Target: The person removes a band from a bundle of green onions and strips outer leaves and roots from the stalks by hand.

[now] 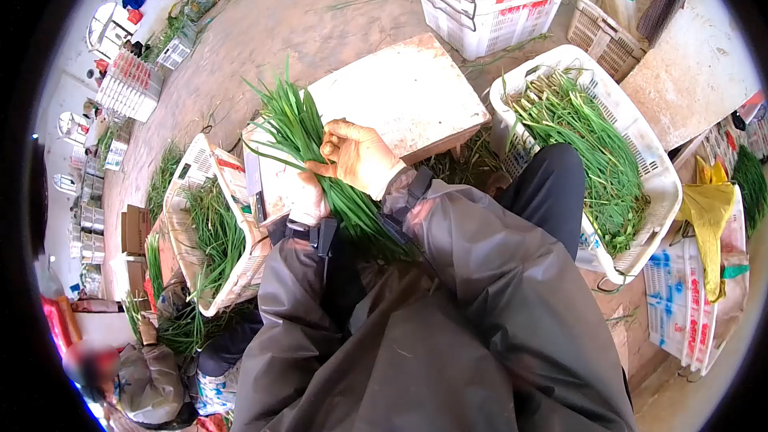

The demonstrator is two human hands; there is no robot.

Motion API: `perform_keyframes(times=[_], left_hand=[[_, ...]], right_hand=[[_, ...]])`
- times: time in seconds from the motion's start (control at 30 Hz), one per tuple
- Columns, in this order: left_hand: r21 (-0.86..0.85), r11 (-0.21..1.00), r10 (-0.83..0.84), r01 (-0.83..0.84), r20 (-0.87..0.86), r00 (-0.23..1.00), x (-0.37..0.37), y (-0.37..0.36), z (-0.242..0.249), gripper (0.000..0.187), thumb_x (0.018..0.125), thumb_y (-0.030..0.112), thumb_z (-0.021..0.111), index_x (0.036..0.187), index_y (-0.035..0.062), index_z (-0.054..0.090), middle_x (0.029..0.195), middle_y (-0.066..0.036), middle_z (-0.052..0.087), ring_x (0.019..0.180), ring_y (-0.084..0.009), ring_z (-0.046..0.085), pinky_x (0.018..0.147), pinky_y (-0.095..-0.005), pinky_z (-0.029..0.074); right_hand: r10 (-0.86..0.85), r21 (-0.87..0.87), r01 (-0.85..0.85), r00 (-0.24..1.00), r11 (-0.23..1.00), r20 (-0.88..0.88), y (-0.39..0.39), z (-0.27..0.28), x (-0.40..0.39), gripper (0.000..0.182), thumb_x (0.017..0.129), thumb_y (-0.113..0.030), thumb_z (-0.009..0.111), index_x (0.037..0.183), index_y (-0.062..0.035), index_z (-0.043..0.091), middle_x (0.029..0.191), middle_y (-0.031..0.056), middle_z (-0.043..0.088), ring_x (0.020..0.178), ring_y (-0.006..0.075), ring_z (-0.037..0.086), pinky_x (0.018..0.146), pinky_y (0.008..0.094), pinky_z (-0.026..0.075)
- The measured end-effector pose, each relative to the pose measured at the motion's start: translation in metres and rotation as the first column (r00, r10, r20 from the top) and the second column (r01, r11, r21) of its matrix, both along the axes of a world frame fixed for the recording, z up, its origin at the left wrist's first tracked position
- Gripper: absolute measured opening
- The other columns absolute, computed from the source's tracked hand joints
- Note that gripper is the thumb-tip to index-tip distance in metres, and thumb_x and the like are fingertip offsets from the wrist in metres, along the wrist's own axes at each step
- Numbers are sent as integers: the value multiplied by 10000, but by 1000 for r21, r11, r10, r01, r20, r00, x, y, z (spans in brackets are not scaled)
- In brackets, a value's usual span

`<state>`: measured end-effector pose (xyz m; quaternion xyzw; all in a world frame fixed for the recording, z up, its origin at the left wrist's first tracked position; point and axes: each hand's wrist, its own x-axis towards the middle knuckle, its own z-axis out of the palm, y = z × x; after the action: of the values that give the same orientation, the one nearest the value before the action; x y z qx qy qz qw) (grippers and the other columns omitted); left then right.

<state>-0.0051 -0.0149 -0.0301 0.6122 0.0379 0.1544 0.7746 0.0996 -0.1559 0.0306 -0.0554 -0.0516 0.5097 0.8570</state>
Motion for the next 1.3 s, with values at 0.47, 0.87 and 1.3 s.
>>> perform_keyframes(times=[0.47,0.87,1.3], left_hand=[[-193,980,-60,57,-13,998,7,-9,27,785,680,-55,833,1399,9,525,1052,-109,684,899,-255,707,792,-412,611],[-398,847,-231,353,322,918,-16,31,40,524,737,45,725,1222,92,531,867,-31,570,786,-196,573,921,-485,492],[-282,692,-464,665,532,708,-7,52,31,547,871,48,782,1301,56,445,1054,-79,579,980,-235,616,1024,-521,457]], right_hand=[[37,156,-76,971,985,236,-41,74,37,106,968,-151,655,925,-54,658,842,41,634,815,201,639,981,586,517],[934,-636,738,-349,227,-72,-163,-96,45,367,876,-180,630,1200,-44,736,1251,189,705,1177,371,663,970,438,543],[582,-461,596,-14,657,813,-105,-102,4,260,904,-247,715,1057,-37,712,1018,161,731,984,311,689,884,404,532]])
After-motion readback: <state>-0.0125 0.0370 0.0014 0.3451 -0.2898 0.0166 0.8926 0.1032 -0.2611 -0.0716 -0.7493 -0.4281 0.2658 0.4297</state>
